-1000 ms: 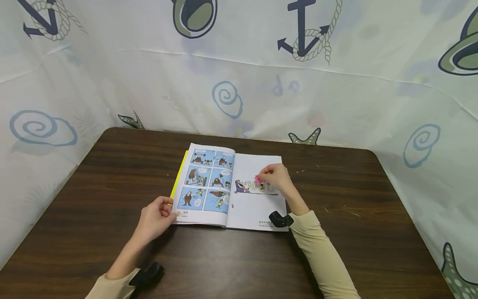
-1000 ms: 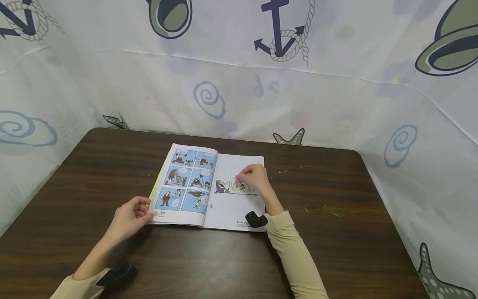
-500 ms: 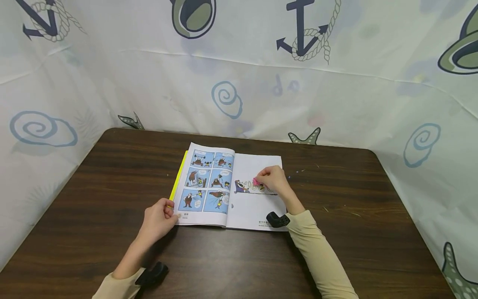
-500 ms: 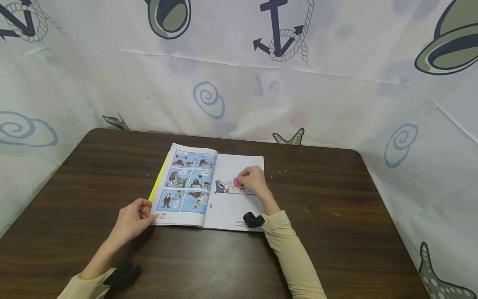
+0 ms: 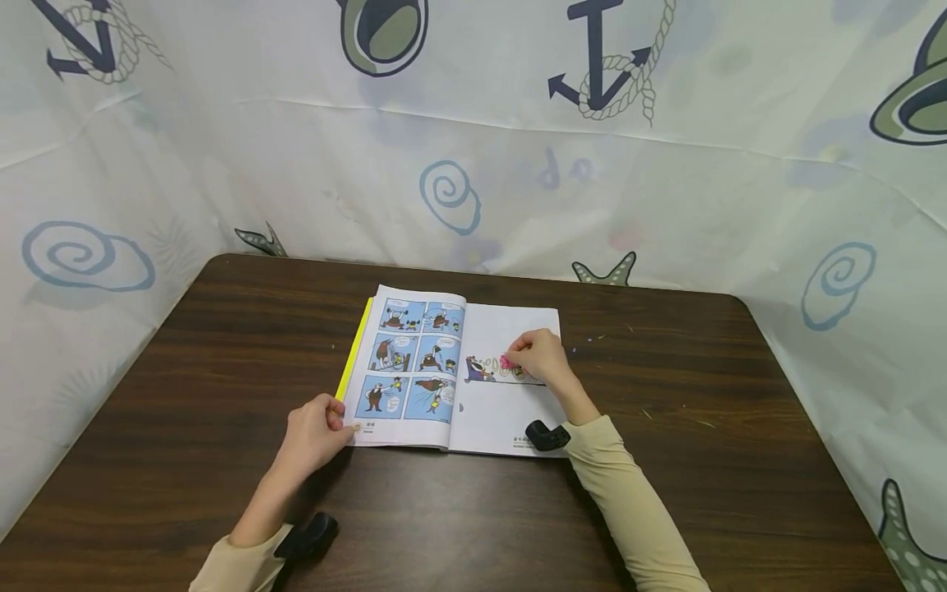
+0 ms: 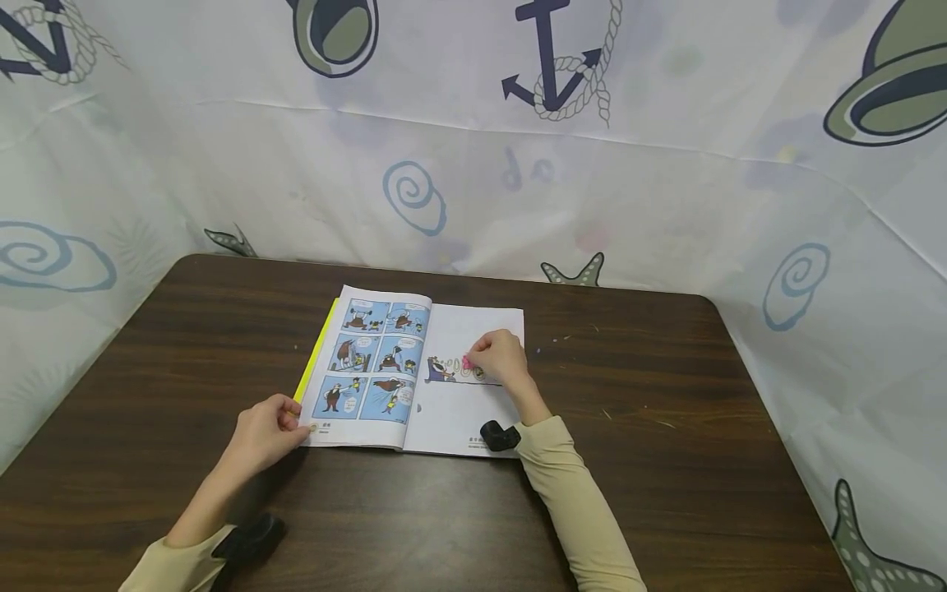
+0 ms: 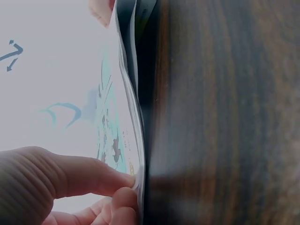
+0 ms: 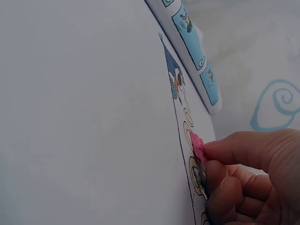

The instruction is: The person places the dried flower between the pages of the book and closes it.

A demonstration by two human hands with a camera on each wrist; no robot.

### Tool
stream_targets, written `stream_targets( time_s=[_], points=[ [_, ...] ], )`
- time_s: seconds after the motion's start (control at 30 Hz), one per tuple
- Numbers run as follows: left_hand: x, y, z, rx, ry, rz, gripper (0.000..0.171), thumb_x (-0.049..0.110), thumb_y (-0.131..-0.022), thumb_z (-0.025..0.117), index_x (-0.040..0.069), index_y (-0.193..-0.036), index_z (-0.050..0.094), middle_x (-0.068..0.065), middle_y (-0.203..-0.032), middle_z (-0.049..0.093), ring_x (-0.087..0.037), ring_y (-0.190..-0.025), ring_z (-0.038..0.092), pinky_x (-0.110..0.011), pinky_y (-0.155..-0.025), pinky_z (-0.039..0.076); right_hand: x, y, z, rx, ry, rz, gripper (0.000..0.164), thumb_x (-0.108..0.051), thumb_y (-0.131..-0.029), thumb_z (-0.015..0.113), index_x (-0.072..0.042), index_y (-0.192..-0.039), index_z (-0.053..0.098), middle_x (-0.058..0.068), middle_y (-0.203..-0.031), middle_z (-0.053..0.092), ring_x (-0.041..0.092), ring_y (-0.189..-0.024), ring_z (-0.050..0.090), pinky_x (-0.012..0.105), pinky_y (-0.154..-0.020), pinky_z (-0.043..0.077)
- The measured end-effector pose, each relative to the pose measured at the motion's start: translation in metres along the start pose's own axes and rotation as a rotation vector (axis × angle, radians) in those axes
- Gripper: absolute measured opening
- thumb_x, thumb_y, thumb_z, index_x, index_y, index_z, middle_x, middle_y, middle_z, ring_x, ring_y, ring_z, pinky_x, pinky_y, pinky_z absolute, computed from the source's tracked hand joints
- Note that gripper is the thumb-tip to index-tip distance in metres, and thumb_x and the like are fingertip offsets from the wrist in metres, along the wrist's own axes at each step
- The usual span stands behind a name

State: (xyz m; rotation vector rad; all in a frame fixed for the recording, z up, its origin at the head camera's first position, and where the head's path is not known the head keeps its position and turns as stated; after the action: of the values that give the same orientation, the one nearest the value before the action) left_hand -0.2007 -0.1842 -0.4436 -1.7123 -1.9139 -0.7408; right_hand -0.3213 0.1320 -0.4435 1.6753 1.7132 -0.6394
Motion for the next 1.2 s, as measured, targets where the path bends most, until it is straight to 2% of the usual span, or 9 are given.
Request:
stream_targets(
  time_s=[0.13, 0.23, 0.33, 0.5, 0.73, 1.0, 1.2],
  points=[
    [-0.002, 0.0, -0.001, -0.011, -0.045, -0.028, 0.033, 0.009, -0.074, 0.074, -0.011, -0.091, 0.053, -0.01, -0.066, 0.052, -0.021, -0.06, 0.047, -0.029, -0.053, 0.038, -0.001, 0.0, -0.002, 0.016, 0.05, -0.016, 0.014, -0.015, -0.078, 0.073, -0.005, -0.07, 0.069, -0.004, -0.056, 0.056, 0.011, -0.055, 0.046, 0.023, -0.05, 0.034],
    [-0.002, 0.002, -0.005, 0.006, -0.098, -0.032, 0.037, 0.011, -0.073, 0.076, -0.012, -0.09, 0.052, -0.011, -0.066, 0.051, -0.022, -0.06, 0.046, -0.029, -0.052, 0.036, -0.001, 0.0, -0.002, 0.018, 0.05, -0.017, 0.013, -0.015, -0.078, 0.073, -0.004, -0.072, 0.069, -0.004, -0.057, 0.057, 0.011, -0.055, 0.046, 0.023, -0.05, 0.033],
    [0.0, 0.004, -0.007, 0.025, -0.142, -0.035, 0.04, 0.012, -0.072, 0.077, -0.014, -0.089, 0.051, -0.015, -0.069, 0.05, -0.025, -0.061, 0.046, -0.032, -0.052, 0.037, 0.0, 0.0, -0.001, 0.01, 0.014, -0.011, 0.012, -0.014, -0.079, 0.073, -0.003, -0.076, 0.069, -0.003, -0.056, 0.057, 0.008, -0.048, 0.045, 0.022, -0.047, 0.033],
    [0.003, 0.007, -0.008, 0.026, -0.192, -0.079, 0.038, 0.014, -0.074, 0.075, -0.014, -0.084, 0.052, -0.018, -0.069, 0.049, -0.027, -0.058, 0.046, -0.035, -0.049, 0.038, 0.002, 0.0, -0.001, 0.012, -0.063, 0.001, 0.012, -0.011, -0.083, 0.067, 0.001, -0.081, 0.067, 0.002, -0.058, 0.058, 0.007, -0.043, 0.043, 0.021, -0.043, 0.033],
    [-0.001, 0.007, -0.01, -0.002, -0.219, -0.16, 0.035, 0.018, -0.076, 0.074, -0.011, -0.078, 0.055, -0.011, -0.058, 0.042, -0.022, -0.05, 0.042, -0.029, -0.043, 0.031, 0.003, 0.002, -0.004, 0.031, -0.148, 0.029, 0.015, -0.012, -0.088, 0.061, 0.002, -0.087, 0.066, 0.004, -0.059, 0.057, 0.01, -0.046, 0.047, 0.022, -0.045, 0.034],
    [-0.008, 0.009, -0.011, -0.03, -0.214, -0.221, 0.036, 0.02, -0.076, 0.075, -0.01, -0.077, 0.055, -0.011, -0.058, 0.04, -0.022, -0.05, 0.042, -0.028, -0.044, 0.032, 0.005, 0.006, -0.015, 0.09, -0.193, -0.007, 0.015, -0.012, -0.087, 0.063, 0.002, -0.086, 0.067, 0.005, -0.059, 0.059, 0.01, -0.049, 0.049, 0.021, -0.047, 0.037],
    [-0.012, 0.01, -0.011, -0.054, -0.207, -0.252, 0.039, 0.024, -0.076, 0.075, -0.009, -0.076, 0.054, -0.011, -0.061, 0.041, -0.023, -0.053, 0.043, -0.029, -0.046, 0.033, 0.004, 0.01, -0.021, 0.121, -0.201, -0.025, 0.014, -0.011, -0.088, 0.062, 0.002, -0.086, 0.066, 0.009, -0.061, 0.06, 0.016, -0.049, 0.052, 0.021, -0.047, 0.037]
  ],
)
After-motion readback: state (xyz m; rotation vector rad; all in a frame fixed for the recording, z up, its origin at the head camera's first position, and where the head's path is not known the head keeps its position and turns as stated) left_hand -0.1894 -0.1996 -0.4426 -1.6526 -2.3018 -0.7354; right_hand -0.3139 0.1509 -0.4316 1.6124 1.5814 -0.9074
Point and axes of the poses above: each hand's wrist, its own y-axis away from the middle knuckle, its own z-axis out of the palm, x = y × z, the point moved 10 cm from there along -y, towards the middle knuckle
